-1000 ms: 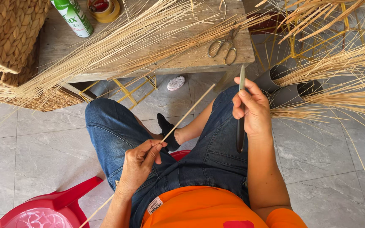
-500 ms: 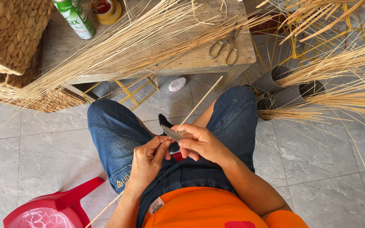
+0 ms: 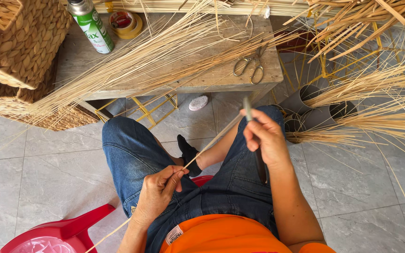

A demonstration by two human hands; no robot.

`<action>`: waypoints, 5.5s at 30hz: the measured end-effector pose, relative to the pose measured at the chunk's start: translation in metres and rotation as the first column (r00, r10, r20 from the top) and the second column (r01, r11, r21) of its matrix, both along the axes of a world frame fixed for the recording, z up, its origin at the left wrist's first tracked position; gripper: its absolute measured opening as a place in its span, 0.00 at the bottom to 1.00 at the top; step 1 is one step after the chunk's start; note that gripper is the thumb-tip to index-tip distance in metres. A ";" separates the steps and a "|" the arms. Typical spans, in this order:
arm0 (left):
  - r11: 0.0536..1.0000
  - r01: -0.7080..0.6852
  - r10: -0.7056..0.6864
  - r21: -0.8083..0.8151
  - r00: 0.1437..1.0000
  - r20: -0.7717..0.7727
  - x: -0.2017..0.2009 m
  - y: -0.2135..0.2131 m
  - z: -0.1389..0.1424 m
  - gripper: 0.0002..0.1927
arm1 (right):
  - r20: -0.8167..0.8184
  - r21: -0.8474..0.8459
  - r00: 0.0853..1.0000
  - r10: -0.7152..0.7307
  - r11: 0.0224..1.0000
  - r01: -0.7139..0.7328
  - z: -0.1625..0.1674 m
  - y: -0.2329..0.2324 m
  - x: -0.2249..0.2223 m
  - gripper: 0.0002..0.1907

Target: The person sits on a red plastic chair and uses a small knife to shave thin bamboo strips one at a time. They hold each strip with the left hand and draw the knife along its length with the right hand, producing fine shavings. The person repeatedly picks new strips from a pile on a wooden table and continues the shaving process.

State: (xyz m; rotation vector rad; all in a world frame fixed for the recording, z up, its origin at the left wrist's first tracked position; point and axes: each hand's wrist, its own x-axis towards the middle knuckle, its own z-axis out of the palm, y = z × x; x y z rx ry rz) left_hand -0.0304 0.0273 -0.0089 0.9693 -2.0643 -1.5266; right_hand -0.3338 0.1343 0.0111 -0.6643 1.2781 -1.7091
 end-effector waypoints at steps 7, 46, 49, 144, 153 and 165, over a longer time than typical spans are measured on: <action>0.997 -0.070 0.071 0.045 0.997 -0.030 -0.003 -0.002 0.006 0.11 | -0.131 0.087 0.985 0.114 0.991 -0.104 0.005 0.010 0.013 0.22; 0.990 0.138 -0.136 0.032 0.990 -0.045 -0.006 -0.001 0.022 0.10 | -0.064 0.084 0.976 0.209 0.975 -0.204 0.006 -0.011 0.016 0.16; 0.989 0.140 -0.140 0.046 0.990 0.011 -0.004 -0.001 0.023 0.10 | -0.056 0.073 0.979 0.197 0.979 -0.192 0.004 -0.011 0.014 0.16; 0.999 0.021 -0.020 0.035 0.999 -0.026 -0.006 -0.007 0.019 0.09 | 0.076 0.100 0.912 0.404 0.907 -0.410 -0.009 -0.017 0.071 0.21; 0.999 0.045 -0.045 0.019 0.999 -0.018 0.004 -0.010 0.011 0.10 | 0.051 0.101 0.956 0.290 0.951 -0.293 -0.010 -0.019 0.052 0.21; 0.998 0.055 -0.055 0.019 0.998 -0.001 0.006 -0.008 0.019 0.09 | 0.059 0.058 0.962 0.267 0.961 -0.270 -0.020 -0.021 0.043 0.15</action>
